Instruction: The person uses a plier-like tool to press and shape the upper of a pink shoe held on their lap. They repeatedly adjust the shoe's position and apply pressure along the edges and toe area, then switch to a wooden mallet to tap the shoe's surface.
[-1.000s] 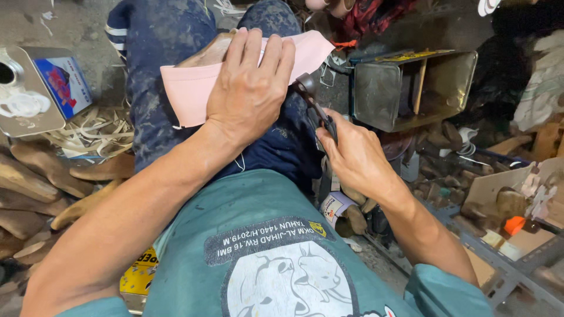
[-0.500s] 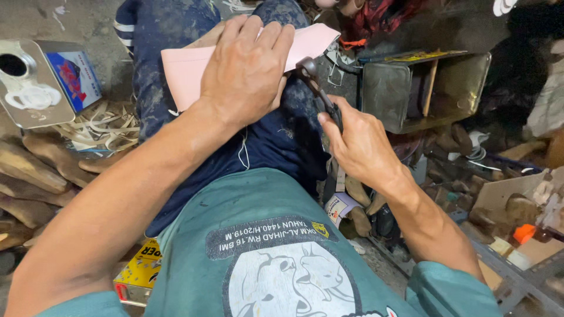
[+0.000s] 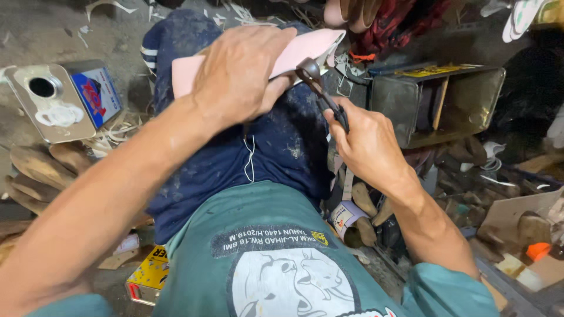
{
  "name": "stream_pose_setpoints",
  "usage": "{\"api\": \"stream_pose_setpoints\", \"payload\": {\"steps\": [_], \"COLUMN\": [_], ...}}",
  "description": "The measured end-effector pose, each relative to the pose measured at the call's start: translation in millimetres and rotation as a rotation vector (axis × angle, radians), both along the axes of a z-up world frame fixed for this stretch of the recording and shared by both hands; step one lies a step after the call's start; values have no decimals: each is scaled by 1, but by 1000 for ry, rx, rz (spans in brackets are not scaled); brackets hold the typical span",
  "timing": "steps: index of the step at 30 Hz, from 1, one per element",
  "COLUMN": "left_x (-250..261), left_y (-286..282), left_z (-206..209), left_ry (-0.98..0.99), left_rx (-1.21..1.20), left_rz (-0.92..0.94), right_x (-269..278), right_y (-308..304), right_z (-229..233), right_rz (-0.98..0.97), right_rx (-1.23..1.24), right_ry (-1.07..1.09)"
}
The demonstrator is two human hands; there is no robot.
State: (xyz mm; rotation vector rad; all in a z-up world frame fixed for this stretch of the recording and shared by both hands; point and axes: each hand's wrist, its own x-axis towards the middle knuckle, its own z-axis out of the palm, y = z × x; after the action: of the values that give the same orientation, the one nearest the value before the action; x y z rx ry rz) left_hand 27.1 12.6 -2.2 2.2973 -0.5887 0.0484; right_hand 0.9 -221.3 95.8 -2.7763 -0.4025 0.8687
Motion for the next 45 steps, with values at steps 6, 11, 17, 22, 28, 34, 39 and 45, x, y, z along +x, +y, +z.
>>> {"api": "stream_pose_setpoints", "payload": {"steps": [6,11,17,22,28,34,39,45], "left_x": [-32,-25,-3,10,1,1,10,12], "left_y": [-7,-4,8,14,16,15,18,20], "left_z": [10,-4,8,13,17,17,18,25], "left_ry": [-49,-157,87,161,185,143,146,140], "left_rx": [101,87,55,20,-56,-79,-72,-107], "left_rz": [158,118,68,83,108,65,88,104], "right_x": [-4,-4,-8,-4,-6,-11,-10,-6], "right_y": [-2,9,3,-3,3,-2,-2,0], "right_z": [3,26,-3,-22,-6,-5,-20,-23], "right_rz": [102,-65,-7,65,20,66,62,49], "right_rx": [4,-67,76,134,125,6,133,163], "right_ry": [-7,240,18,-135,-61,-51,-167,-159]}}
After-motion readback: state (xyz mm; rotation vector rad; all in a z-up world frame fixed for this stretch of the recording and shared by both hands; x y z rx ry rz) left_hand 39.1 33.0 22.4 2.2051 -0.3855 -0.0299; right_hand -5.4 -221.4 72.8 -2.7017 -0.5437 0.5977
